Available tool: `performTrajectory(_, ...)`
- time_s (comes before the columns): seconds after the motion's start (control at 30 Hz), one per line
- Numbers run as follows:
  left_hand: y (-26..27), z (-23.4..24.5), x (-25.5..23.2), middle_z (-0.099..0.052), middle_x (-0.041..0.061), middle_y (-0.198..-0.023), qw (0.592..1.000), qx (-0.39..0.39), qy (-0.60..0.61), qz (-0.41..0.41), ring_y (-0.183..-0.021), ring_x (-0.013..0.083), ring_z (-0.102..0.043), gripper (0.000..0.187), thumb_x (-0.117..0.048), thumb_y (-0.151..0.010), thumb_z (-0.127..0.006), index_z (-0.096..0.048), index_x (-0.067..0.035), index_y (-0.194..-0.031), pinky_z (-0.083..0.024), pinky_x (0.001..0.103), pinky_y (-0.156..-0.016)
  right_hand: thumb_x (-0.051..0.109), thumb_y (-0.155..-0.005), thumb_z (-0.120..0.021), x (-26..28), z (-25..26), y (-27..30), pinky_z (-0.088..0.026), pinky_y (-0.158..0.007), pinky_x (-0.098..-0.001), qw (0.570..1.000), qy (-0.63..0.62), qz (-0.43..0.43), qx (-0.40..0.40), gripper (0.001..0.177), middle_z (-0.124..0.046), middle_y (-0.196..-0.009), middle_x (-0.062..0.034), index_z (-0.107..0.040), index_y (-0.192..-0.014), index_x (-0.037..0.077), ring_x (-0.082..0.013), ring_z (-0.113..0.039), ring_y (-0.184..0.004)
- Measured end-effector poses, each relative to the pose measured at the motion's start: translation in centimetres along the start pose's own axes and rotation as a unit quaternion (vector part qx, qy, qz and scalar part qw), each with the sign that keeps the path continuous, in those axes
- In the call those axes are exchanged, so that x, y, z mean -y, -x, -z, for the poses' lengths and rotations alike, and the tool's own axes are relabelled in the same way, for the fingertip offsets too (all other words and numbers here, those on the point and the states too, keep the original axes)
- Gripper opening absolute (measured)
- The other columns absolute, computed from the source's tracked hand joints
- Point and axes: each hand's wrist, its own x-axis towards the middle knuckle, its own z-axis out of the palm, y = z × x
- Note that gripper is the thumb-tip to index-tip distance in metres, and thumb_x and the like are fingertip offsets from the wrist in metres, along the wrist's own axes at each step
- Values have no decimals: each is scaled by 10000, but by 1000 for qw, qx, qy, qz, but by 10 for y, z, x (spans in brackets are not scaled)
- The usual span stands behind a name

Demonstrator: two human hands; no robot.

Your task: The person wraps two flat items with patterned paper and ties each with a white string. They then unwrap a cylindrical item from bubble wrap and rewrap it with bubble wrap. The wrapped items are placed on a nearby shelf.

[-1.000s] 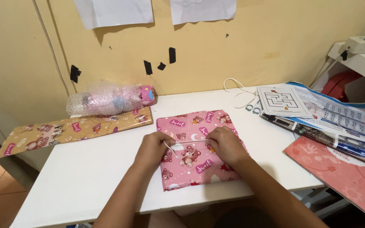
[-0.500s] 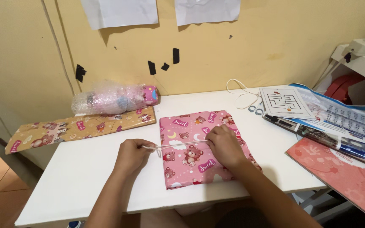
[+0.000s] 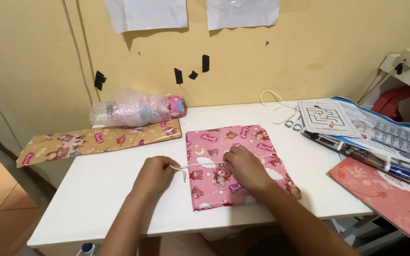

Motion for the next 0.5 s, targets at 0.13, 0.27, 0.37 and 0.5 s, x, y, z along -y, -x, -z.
performTrajectory(0.13, -5, 15, 9, -780, 182, -882, 998, 38, -25, 38, -797, 293, -756, 185, -93, -886, -675, -818, -96, -1004, -586, 383, -769, 113, -881, -668, -7, 4, -5, -503, -839, -451, 999, -23, 12, -30, 98, -678, -886, -138, -722, -888, 32, -343, -617, -931)
performTrajectory(0.27, -9, 22, 3, -731, 163, -1093, 991, -39, -103, -80, -972, 333, -703, 367, -28, -768, -673, -797, -118, -1101, -539, 428, -875, 98, -874, -682, -15, 10, -9, -510, -838, -441, 997, -80, 11, -4, 89, -682, -889, -144, -715, -900, 20, -337, -631, -916)
performTrajectory(0.37, -7, 1, -24, -700, 152, -1140, 971, -116, -98, -184, -1046, 340, -671, 352, -81, -750, -717, -779, -78, -1097, -528, 438, -945, 80, -861, -686, -19, 12, -10, -524, -811, -428, 994, -110, 14, 4, 87, -687, -880, -145, -719, -911, 17, -331, -654, -893)
performTrajectory(0.5, 1, -44, -65, -699, 126, -1020, 979, 0, -81, -187, -984, 327, -676, 169, -220, -867, -732, -804, -113, -977, -542, 436, -873, 52, -836, -692, -21, 10, -7, -537, -784, -420, 990, -140, 20, 15, 94, -696, -875, -144, -734, -913, 18, -331, -674, -871)
